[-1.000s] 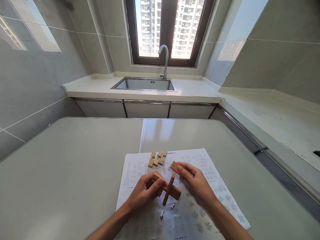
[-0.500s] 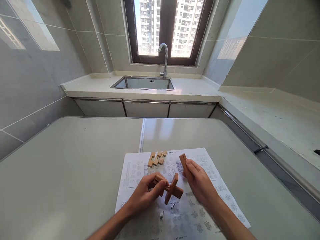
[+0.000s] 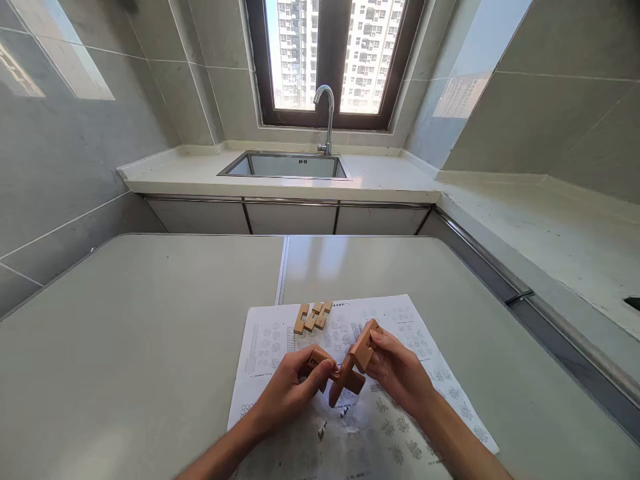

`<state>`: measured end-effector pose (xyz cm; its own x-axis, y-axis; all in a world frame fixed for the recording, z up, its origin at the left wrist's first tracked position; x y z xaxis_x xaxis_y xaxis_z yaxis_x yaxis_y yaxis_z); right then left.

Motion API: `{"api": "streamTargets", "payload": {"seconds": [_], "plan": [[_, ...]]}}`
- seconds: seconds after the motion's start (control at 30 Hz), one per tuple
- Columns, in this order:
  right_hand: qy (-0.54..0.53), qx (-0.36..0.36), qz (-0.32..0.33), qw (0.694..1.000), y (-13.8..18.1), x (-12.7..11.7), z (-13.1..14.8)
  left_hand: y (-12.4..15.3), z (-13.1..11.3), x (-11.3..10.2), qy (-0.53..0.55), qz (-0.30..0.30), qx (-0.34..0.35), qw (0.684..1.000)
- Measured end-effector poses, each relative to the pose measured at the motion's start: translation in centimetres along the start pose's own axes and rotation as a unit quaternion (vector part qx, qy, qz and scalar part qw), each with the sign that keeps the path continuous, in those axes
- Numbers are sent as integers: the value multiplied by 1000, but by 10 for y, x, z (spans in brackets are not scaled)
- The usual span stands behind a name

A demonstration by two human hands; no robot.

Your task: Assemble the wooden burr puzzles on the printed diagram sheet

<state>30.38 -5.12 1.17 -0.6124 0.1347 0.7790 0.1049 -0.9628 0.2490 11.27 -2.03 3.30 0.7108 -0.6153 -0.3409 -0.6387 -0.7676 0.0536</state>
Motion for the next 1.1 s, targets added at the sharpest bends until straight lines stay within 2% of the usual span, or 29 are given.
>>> {"api": "streamTargets", "payload": {"seconds": [0.27, 0.6, 0.93, 1.1], "plan": [[98, 29, 45, 994, 1, 0, -8, 1, -4, 1, -19, 3, 5, 1000], [170, 10, 65, 983, 0, 2, -11, 1, -5, 2, -8, 21, 23, 999], [87, 40, 31, 995, 0, 5, -9, 2, -1, 2, 13, 26, 22, 999], [106, 54, 4, 993, -4, -1, -11, 2, 5, 3, 29, 55, 19, 998]]}}
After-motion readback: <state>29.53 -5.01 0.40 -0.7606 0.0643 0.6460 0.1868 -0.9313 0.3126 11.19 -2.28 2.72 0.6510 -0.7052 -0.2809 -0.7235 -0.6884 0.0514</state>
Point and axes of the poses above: each hand's wrist, its own y-axis away from the middle knuckle, its own x-axis out of the palm, z = x × y, the point moved 4 cm from there along -y, towards the middle knuckle, and after that the axes turned 13 degrees about -y, right-handed, at the moved point
